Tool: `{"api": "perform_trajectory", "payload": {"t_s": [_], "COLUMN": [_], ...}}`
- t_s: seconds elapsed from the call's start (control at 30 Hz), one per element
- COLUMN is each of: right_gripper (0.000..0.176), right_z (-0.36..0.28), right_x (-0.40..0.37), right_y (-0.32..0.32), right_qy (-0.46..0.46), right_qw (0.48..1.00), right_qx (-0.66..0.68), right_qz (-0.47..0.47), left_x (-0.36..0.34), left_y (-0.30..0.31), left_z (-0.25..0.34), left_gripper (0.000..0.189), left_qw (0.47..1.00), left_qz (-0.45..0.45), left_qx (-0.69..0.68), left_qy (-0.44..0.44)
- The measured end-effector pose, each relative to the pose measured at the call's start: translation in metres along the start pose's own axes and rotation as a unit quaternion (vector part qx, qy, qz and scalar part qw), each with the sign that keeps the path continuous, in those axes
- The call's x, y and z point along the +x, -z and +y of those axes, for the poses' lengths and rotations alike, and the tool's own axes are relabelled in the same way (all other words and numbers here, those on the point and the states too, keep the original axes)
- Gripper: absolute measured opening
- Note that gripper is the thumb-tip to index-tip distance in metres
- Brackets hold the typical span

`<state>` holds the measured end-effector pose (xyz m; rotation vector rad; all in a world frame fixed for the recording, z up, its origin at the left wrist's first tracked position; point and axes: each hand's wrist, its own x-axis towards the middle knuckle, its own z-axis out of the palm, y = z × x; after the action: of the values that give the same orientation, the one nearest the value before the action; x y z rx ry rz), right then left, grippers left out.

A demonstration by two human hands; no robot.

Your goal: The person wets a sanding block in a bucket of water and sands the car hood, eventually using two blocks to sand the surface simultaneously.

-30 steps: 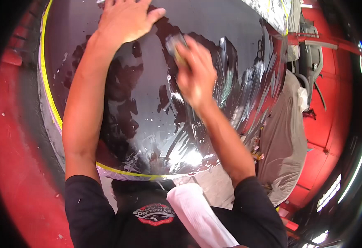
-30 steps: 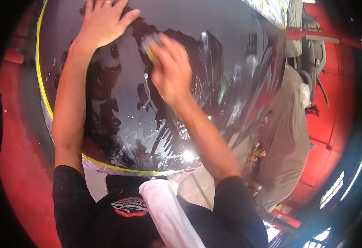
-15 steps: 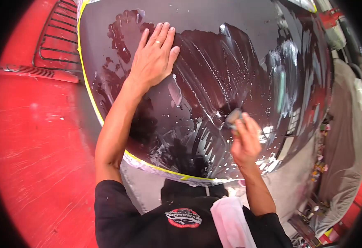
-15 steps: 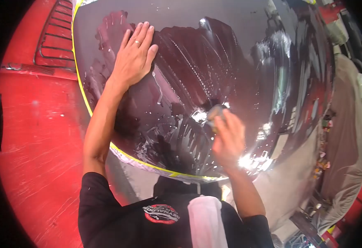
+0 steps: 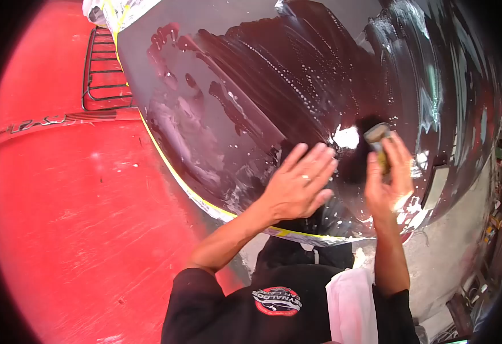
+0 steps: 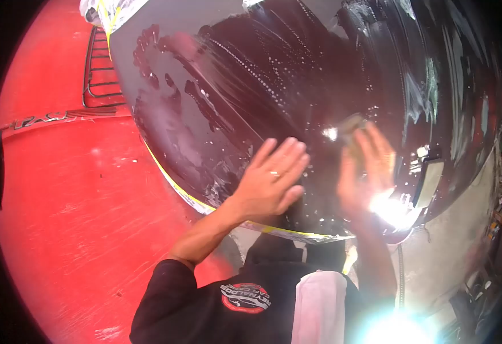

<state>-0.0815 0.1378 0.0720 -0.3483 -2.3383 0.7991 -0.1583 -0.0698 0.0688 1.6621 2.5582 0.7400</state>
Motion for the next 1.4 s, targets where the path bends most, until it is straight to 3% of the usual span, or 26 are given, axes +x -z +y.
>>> {"api": "perform_trajectory", "payload": {"t_s": [0.1,0.13,0.17,0.2,0.23,0.33,0.4,0.5,0.53,0.57,0.67,0.77,0.83,0.9,1.03,1.27,1.3,1.4], "right_gripper": [0.048,0.05,0.05,0.05,0.051,0.051,0.051,0.049,0.048,0.043,0.035,0.034,0.043,0.044,0.044,0.039,0.039,0.037], "right_z": [-0.026,-0.031,-0.035,-0.039,-0.042,-0.044,-0.046,-0.058,-0.069,-0.081,-0.102,-0.091,-0.077,-0.081,-0.1,-0.078,-0.084,-0.111], "right_x": [-0.011,-0.014,-0.016,-0.015,-0.013,-0.021,-0.026,0.008,0.033,0.06,0.123,0.09,0.03,0.02,0.107,0.032,0.056,0.128], "right_y": [-0.015,-0.023,-0.033,-0.035,-0.036,-0.035,-0.037,-0.073,-0.102,-0.127,-0.17,-0.149,-0.115,-0.102,-0.152,-0.105,-0.117,-0.177], "right_qy": [0.07,0.112,0.133,0.147,0.16,0.147,0.149,0.195,0.21,0.221,0.242,0.258,0.193,0.145,0.192,0.17,0.219,0.238], "right_qw": [0.996,0.99,0.987,0.983,0.978,0.976,0.974,0.968,0.974,0.972,0.968,0.963,0.978,0.982,0.97,0.975,0.966,0.964], "right_qx": [0.028,0.037,0.032,0.017,0.001,-0.06,-0.075,-0.087,-0.017,-0.055,-0.011,0.042,-0.002,-0.015,0.003,-0.026,-0.047,-0.028], "right_qz": [-0.055,-0.074,-0.089,-0.112,-0.134,-0.146,-0.153,-0.13,-0.085,-0.063,-0.069,-0.066,-0.078,-0.117,-0.146,-0.138,-0.131,-0.113], "left_x": [-0.012,-0.014,-0.016,-0.022,-0.027,-0.019,-0.016,-0.015,-0.009,-0.004,-0.004,-0.003,-0.001,0.001,-0.005,-0.006,-0.005,-0.009], "left_y": [0.045,0.059,0.083,0.094,0.109,0.129,0.125,0.122,0.131,0.141,0.146,0.152,0.152,0.15,0.153,0.151,0.152,0.147], "left_z": [-0.032,-0.058,-0.088,-0.127,-0.173,-0.247,-0.268,-0.271,-0.252,-0.236,-0.223,-0.213,-0.214,-0.218,-0.215,-0.219,-0.219,-0.216], "left_gripper": [0.045,0.039,0.042,0.05,0.066,0.075,0.08,0.078,0.074,0.074,0.078,0.077,0.076,0.076,0.074,0.073,0.073,0.073], "left_qw": [0.988,0.963,0.948,0.902,0.877,0.849,0.855,0.845,0.841,0.839,0.869,0.862,0.858,0.853,0.855,0.862,0.862,0.86], "left_qz": [0.096,0.21,0.217,0.237,0.236,0.242,0.159,0.163,0.125,0.133,0.13,0.12,0.123,0.125,0.124,0.139,0.141,0.14], "left_qx": [0.048,0.144,0.156,0.278,0.304,0.323,0.346,0.358,0.363,0.358,0.237,0.219,0.222,0.231,0.224,0.219,0.22,0.228], "left_qy": [0.108,0.089,0.174,0.229,0.287,0.342,0.352,0.363,0.381,0.388,0.415,0.441,0.447,0.451,0.451,0.435,0.433,0.435]}}
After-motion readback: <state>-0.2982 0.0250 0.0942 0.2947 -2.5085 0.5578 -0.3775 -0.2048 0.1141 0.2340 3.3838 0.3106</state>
